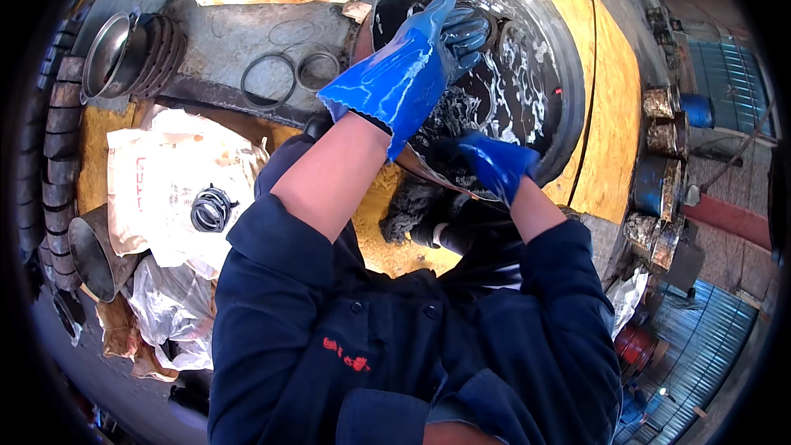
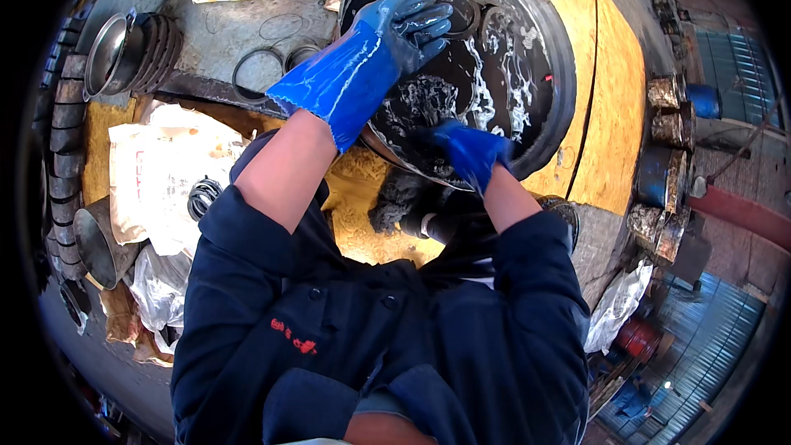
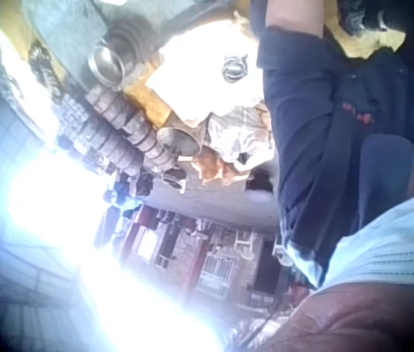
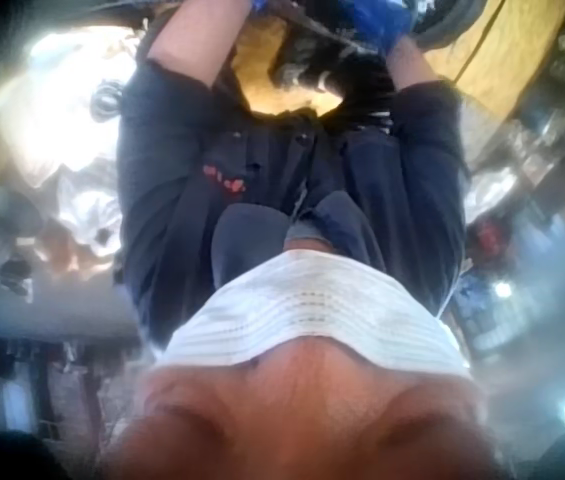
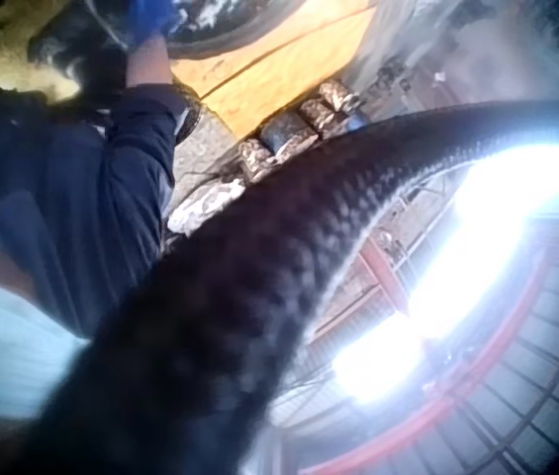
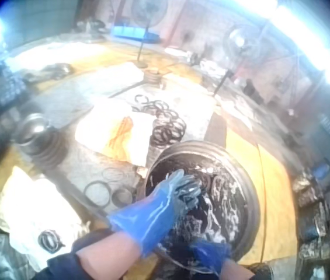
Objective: The person cleans metal rings by dipping them into a barrel containing dark liquid and then rinsing them in a second barrel.
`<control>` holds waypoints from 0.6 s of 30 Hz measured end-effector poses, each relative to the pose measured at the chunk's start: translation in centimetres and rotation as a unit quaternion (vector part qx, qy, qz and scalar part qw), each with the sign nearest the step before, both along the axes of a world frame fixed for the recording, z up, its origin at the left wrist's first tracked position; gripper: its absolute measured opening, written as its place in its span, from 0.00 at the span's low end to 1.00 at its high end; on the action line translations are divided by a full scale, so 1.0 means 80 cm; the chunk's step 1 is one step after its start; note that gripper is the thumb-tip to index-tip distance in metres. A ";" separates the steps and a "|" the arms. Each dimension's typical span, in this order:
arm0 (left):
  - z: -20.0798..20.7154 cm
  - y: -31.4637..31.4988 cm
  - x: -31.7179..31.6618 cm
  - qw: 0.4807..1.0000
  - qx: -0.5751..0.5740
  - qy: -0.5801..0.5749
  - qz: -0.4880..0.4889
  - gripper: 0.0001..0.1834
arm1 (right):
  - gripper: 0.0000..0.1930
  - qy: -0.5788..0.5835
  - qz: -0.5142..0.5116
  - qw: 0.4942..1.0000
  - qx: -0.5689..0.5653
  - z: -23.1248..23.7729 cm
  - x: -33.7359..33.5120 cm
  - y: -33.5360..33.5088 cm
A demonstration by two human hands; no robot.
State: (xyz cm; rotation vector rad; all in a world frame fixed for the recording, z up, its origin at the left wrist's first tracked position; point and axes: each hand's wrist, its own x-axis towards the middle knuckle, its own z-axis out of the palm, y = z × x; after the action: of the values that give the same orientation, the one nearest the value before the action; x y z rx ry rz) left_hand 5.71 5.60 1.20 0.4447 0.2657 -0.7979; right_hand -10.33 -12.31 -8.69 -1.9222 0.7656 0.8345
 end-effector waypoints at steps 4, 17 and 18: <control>-0.001 -0.001 0.003 1.000 0.003 -0.004 -0.011 0.24 | 0.18 -0.068 -0.029 0.993 -0.088 0.006 0.021 0.022; 0.000 -0.001 0.002 1.000 0.005 -0.001 -0.010 0.23 | 0.23 -0.041 -0.061 0.997 -0.016 -0.014 0.018 0.011; -0.002 -0.002 0.004 1.000 0.004 0.004 -0.014 0.22 | 0.23 -0.067 -0.070 0.995 -0.034 -0.018 0.026 0.016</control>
State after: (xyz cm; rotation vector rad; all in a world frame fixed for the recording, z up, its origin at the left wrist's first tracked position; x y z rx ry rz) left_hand 6.04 5.41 1.07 0.4547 0.2707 -0.8262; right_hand -8.24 -11.06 -10.17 -1.9389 0.8449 0.5952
